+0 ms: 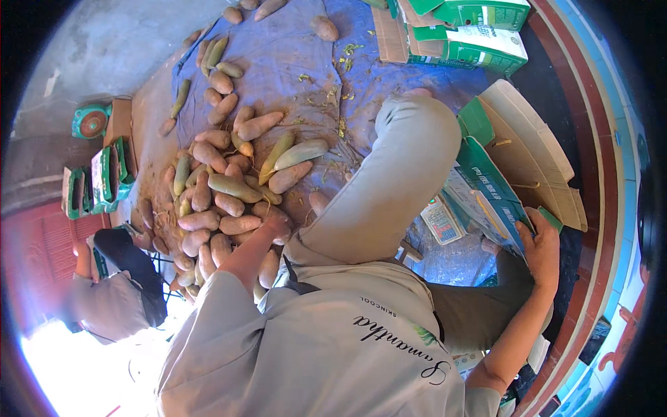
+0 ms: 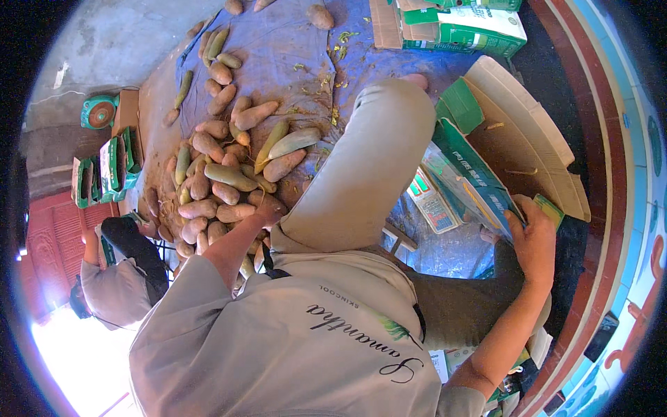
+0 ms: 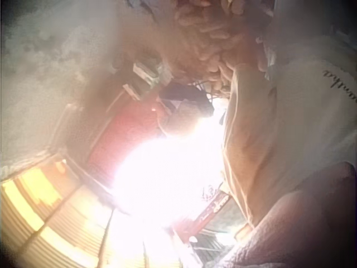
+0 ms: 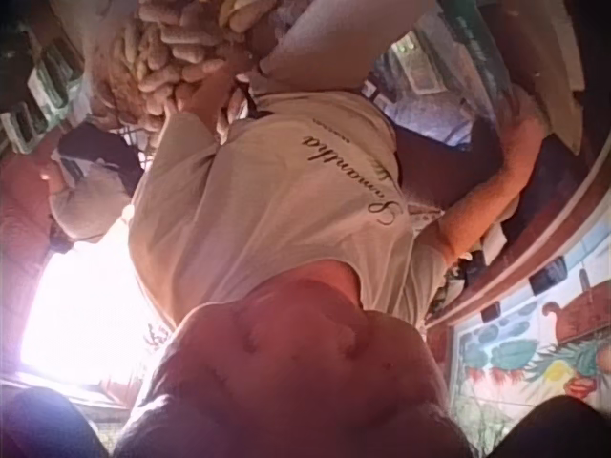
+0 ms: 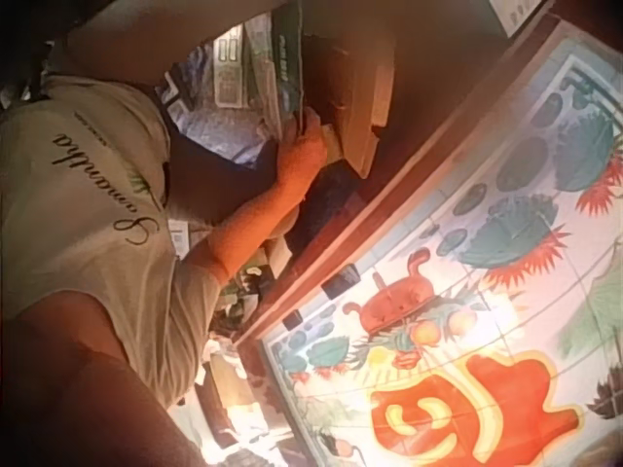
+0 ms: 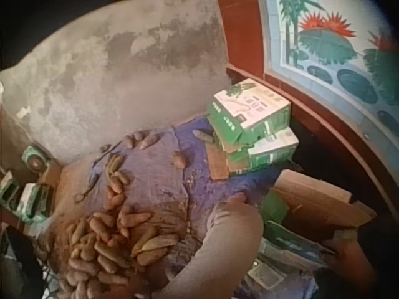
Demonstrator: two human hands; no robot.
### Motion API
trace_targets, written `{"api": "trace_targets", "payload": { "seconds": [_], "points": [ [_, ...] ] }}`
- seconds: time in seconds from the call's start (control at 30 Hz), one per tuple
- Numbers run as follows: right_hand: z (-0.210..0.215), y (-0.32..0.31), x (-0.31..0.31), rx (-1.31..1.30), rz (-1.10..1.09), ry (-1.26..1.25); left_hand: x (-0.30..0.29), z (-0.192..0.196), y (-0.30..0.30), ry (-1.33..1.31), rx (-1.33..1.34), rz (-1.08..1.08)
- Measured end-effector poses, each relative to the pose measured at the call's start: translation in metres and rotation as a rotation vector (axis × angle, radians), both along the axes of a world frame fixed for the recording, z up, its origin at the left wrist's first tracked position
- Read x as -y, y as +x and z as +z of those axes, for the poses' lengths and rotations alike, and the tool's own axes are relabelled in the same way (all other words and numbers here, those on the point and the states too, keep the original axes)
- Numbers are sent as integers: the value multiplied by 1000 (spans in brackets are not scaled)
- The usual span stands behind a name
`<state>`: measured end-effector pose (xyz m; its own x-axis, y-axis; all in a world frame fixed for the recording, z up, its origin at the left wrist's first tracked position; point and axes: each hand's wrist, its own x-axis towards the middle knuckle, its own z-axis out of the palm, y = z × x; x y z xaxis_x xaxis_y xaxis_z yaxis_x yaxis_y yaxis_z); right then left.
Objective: Packing produce into cardboard boxes and weighing them on a scale.
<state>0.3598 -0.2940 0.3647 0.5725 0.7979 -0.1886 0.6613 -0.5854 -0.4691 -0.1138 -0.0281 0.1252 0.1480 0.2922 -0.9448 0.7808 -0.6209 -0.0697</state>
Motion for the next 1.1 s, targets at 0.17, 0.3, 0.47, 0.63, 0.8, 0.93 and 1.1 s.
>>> {"api": "trace_targets", "payload": {
  "seconds": [0.17, 0.3, 0.47, 0.63, 0.8, 0.93, 1.1],
  "points": [
    [-7, 4, -1, 40, 2, 4, 23, -52, -34, 62, -7, 26],
    [-14, 8, 0, 38, -14, 0, 27, -48, -24, 123, -76, 88],
    [-13, 6, -5, 54, -1, -6, 27, -52, -5, 181, 103, 242],
    [-13, 6, -7, 28, -29, -43, 22, -60, -2, 48, -152, -55],
    [-23, 15, 1, 72, -37, -84, 23, -55, -11, 67, -141, -20],
    [-24, 15, 0, 66, -32, -92, 26, -66, -24, 111, -110, 25],
    [-28, 17, 4, 107, -1, -36, 30, -63, -24, 148, -77, -35]
  ]
}}
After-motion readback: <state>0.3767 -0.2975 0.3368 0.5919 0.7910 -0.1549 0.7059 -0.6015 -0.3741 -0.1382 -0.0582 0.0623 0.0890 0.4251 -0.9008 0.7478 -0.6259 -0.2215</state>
